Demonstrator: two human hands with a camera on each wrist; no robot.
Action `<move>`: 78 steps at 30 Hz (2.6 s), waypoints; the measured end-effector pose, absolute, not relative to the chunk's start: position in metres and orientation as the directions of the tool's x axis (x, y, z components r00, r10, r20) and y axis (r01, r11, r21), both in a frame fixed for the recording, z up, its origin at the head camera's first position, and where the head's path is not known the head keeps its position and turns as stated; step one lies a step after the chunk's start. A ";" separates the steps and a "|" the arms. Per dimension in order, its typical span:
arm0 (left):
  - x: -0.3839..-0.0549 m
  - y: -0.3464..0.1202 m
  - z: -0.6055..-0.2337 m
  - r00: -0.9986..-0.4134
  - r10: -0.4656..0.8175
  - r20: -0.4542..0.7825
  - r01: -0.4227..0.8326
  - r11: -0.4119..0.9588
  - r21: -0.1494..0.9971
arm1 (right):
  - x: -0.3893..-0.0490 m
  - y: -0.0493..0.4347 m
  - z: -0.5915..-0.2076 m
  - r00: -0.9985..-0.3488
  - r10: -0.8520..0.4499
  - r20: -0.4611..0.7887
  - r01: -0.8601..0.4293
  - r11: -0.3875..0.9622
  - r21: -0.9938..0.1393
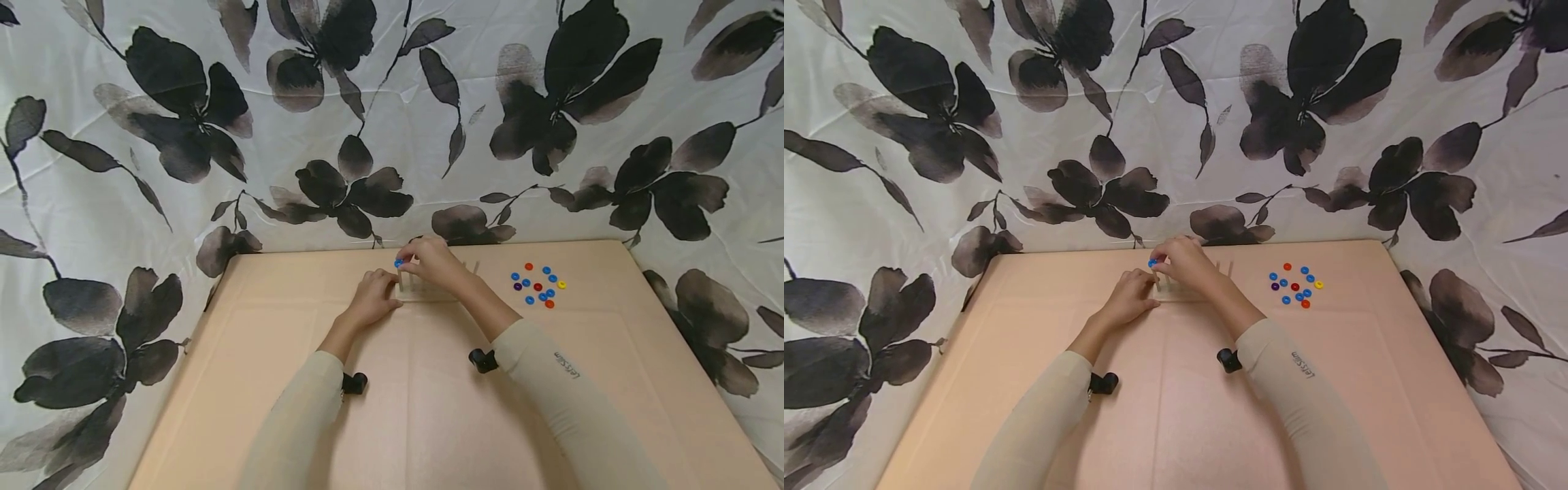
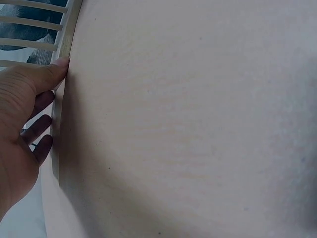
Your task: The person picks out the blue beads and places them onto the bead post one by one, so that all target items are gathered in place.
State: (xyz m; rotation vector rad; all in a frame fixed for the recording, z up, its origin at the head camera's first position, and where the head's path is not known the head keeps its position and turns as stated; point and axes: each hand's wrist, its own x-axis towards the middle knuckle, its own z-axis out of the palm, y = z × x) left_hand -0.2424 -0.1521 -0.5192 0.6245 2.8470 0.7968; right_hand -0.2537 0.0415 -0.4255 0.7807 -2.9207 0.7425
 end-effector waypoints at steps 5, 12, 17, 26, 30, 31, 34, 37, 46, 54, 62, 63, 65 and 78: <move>-0.241 -0.153 -0.521 -0.908 0.419 -0.019 0.347 0.776 0.526 | -0.251 0.038 -0.429 -0.880 -0.459 0.121 -0.463 0.779 -0.423; -0.241 -0.156 -0.524 -0.905 0.425 -0.024 0.349 0.773 0.530 | -0.248 0.037 -0.430 -0.893 -0.437 0.105 -0.437 0.790 -0.431; -0.241 -0.156 -0.524 -0.903 0.428 -0.019 0.356 0.774 0.524 | -0.248 0.037 -0.430 -0.894 -0.437 0.104 -0.437 0.794 -0.423; -0.241 -0.155 -0.523 -0.905 0.425 -0.010 0.359 0.778 0.516 | -0.248 0.036 -0.431 -0.891 -0.440 0.110 -0.444 0.799 -0.406; -0.241 -0.155 -0.523 -0.904 0.426 -0.015 0.358 0.778 0.516 | -0.248 0.036 -0.432 -0.889 -0.445 0.109 -0.449 0.797 -0.404; -0.241 -0.155 -0.523 -0.904 0.426 -0.017 0.357 0.779 0.516 | -0.248 0.036 -0.432 -0.887 -0.448 0.111 -0.452 0.796 -0.403; -0.241 -0.155 -0.523 -0.904 0.426 -0.020 0.357 0.781 0.512 | -0.248 0.036 -0.434 -0.880 -0.459 0.120 -0.466 0.790 -0.399; -0.241 -0.155 -0.522 -0.904 0.427 -0.016 0.360 0.780 0.512 | -0.248 0.037 -0.434 -0.875 -0.467 0.126 -0.476 0.785 -0.396; -0.242 -0.154 -0.522 -0.908 0.418 -0.021 0.346 0.778 0.524 | -0.249 0.037 -0.434 -0.884 -0.453 0.112 -0.459 0.801 -0.384; -0.242 -0.154 -0.521 -0.912 0.409 -0.030 0.332 0.780 0.530 | -0.247 0.041 -0.429 -0.898 -0.430 0.095 -0.429 0.802 -0.417; -0.242 -0.153 -0.520 -0.914 0.403 -0.044 0.322 0.787 0.526 | -0.240 0.063 -0.414 -0.897 -0.423 0.127 -0.430 0.771 -0.470; -0.241 -0.153 -0.521 -0.915 0.401 -0.044 0.320 0.788 0.526 | -0.239 0.067 -0.413 -0.894 -0.424 0.143 -0.438 0.765 -0.472; -0.242 -0.153 -0.521 -0.916 0.399 -0.043 0.319 0.789 0.525 | -0.237 0.077 -0.411 -0.891 -0.421 0.171 -0.448 0.752 -0.483; -0.239 -0.153 -0.519 -0.917 0.395 -0.055 0.304 0.783 0.542 | -0.209 0.149 -0.401 -0.930 -0.318 0.186 -0.367 0.764 -0.530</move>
